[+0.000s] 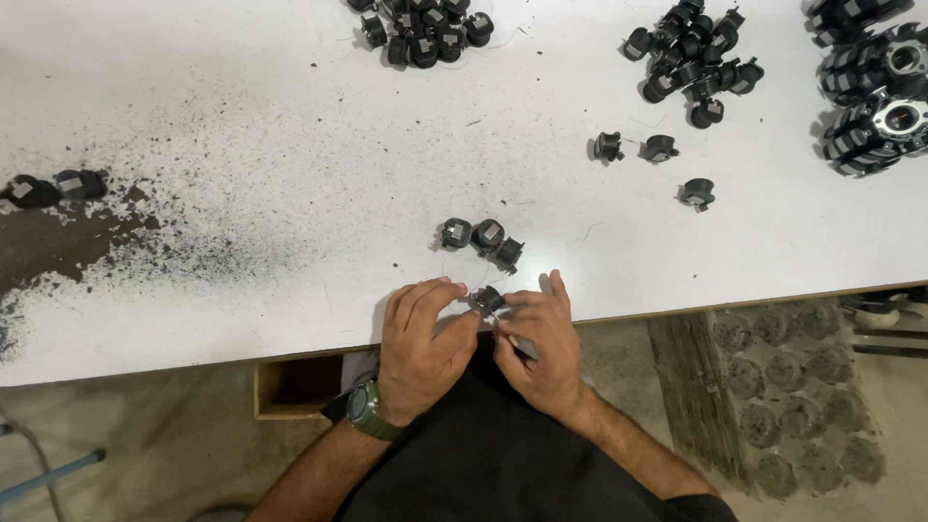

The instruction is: The person sits at a white workbench and assembles small black plastic components onto metal hub parts, picking pieces one at a time and pressing them into place by hand, setting finished hubs aside and reaching for more parts from piles on the table.

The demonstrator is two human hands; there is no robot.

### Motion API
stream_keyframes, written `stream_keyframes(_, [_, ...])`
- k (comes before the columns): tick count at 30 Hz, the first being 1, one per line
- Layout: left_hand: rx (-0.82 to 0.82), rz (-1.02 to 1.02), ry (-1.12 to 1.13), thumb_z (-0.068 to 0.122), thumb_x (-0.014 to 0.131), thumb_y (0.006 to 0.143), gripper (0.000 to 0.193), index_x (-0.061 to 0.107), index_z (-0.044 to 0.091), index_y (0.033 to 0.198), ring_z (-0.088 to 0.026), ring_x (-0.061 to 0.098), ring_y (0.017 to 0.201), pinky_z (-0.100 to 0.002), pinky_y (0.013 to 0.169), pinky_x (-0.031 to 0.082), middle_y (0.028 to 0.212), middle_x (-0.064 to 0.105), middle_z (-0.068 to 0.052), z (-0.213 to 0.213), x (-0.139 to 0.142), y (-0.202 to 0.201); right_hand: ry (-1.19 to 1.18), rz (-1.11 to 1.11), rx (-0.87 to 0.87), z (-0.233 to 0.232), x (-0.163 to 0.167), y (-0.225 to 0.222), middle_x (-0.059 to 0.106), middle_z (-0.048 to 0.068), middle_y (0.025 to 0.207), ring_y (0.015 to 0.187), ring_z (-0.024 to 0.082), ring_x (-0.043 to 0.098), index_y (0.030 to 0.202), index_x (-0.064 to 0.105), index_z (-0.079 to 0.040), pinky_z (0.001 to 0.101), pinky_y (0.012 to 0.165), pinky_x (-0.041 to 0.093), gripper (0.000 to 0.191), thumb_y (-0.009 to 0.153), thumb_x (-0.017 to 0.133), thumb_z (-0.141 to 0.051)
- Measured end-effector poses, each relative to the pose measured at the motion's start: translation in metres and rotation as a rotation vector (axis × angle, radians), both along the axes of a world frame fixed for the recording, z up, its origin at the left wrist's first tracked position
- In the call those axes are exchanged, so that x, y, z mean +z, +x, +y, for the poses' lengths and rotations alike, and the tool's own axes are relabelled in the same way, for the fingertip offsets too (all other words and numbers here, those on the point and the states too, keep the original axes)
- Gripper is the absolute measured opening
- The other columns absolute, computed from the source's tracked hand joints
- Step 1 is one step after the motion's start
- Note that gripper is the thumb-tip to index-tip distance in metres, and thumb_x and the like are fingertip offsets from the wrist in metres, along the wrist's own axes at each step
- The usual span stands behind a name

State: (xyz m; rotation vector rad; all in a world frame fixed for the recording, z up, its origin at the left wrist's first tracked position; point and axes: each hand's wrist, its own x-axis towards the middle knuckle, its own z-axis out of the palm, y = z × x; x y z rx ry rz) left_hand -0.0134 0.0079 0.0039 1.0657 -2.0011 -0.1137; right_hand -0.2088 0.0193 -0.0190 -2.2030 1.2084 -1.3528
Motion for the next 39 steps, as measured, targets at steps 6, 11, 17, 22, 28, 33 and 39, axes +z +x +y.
stream_keyframes(6, [0.006, -0.101, -0.033, 0.014, 0.083, 0.088, 0.015, 0.075, 0.013, 0.100, -0.020, 0.059, 0.104, -0.049, 0.106, 0.046, 0.104, 0.062, -0.002, 0.003, -0.001, -0.003, 0.002, -0.008, -0.002, 0.001, 0.002, 0.001, 0.066, 0.005, 0.091, 0.114, 0.026, 0.068, 0.098, 0.061, -0.010, 0.0654, 0.127, 0.022, 0.027, 0.080, 0.076, 0.004])
stream_keyframes(11, [0.044, -0.073, -0.026, 0.014, 0.081, 0.088, 0.014, 0.077, 0.012, 0.101, -0.020, 0.060, 0.100, -0.049, 0.104, 0.046, 0.102, 0.062, -0.004, 0.001, -0.001, -0.006, 0.005, -0.007, 0.002, 0.000, 0.000, -0.001, 0.066, 0.005, 0.090, 0.113, 0.026, 0.068, 0.098, 0.061, -0.009, 0.0658, 0.127, 0.022, 0.027, 0.080, 0.075, 0.005])
stream_keyframes(17, [0.065, -0.024, 0.128, 0.012, 0.077, 0.086, 0.010, 0.072, 0.009, 0.094, -0.026, 0.059, 0.099, -0.051, 0.101, 0.044, 0.102, 0.063, -0.007, -0.002, 0.006, -0.007, 0.004, -0.011, -0.003, 0.000, -0.004, 0.000, 0.067, 0.005, 0.092, 0.114, 0.026, 0.068, 0.098, 0.060, -0.009, 0.0655, 0.127, 0.021, 0.027, 0.080, 0.076, 0.005])
stream_keyframes(22, [0.063, -0.011, 0.198, 0.010, 0.075, 0.084, 0.012, 0.069, 0.008, 0.094, -0.025, 0.062, 0.107, -0.050, 0.105, 0.041, 0.107, 0.067, -0.005, -0.004, 0.017, -0.007, -0.083, -0.035, 0.074, 0.003, -0.006, -0.002, 0.063, 0.006, 0.094, 0.120, 0.029, 0.068, 0.100, 0.059, -0.009, 0.0628, 0.126, 0.025, 0.031, 0.081, 0.076, 0.007])
stream_keyframes(28, [0.039, -0.009, 0.224, 0.009, 0.073, 0.083, 0.015, 0.070, 0.007, 0.098, -0.026, 0.061, 0.120, -0.050, 0.109, 0.038, 0.117, 0.069, -0.007, -0.004, 0.022, -0.007, -0.057, -0.040, 0.116, 0.002, -0.010, 0.000, 0.066, 0.009, 0.099, 0.120, 0.030, 0.069, 0.105, 0.057, -0.008, 0.0632, 0.126, 0.027, 0.033, 0.083, 0.075, 0.009])
stream_keyframes(33, [-0.020, 0.023, 0.279, 0.006, 0.072, 0.083, 0.013, 0.070, 0.007, 0.096, -0.024, 0.061, 0.123, -0.050, 0.112, 0.037, 0.116, 0.070, -0.006, -0.005, 0.023, -0.002, -0.033, -0.030, 0.083, 0.002, -0.007, 0.003, 0.068, 0.008, 0.098, 0.119, 0.027, 0.070, 0.105, 0.057, -0.008, 0.0633, 0.126, 0.027, 0.032, 0.084, 0.074, 0.008])
stream_keyframes(39, [-0.028, 0.051, 0.283, 0.006, 0.072, 0.084, 0.010, 0.071, 0.008, 0.094, -0.024, 0.061, 0.123, -0.050, 0.112, 0.037, 0.115, 0.071, -0.004, -0.004, 0.022, 0.000, -0.024, 0.017, 0.077, 0.003, 0.002, 0.004, 0.068, 0.007, 0.098, 0.119, 0.025, 0.070, 0.106, 0.059, -0.007, 0.0620, 0.126, 0.027, 0.032, 0.083, 0.076, 0.008])
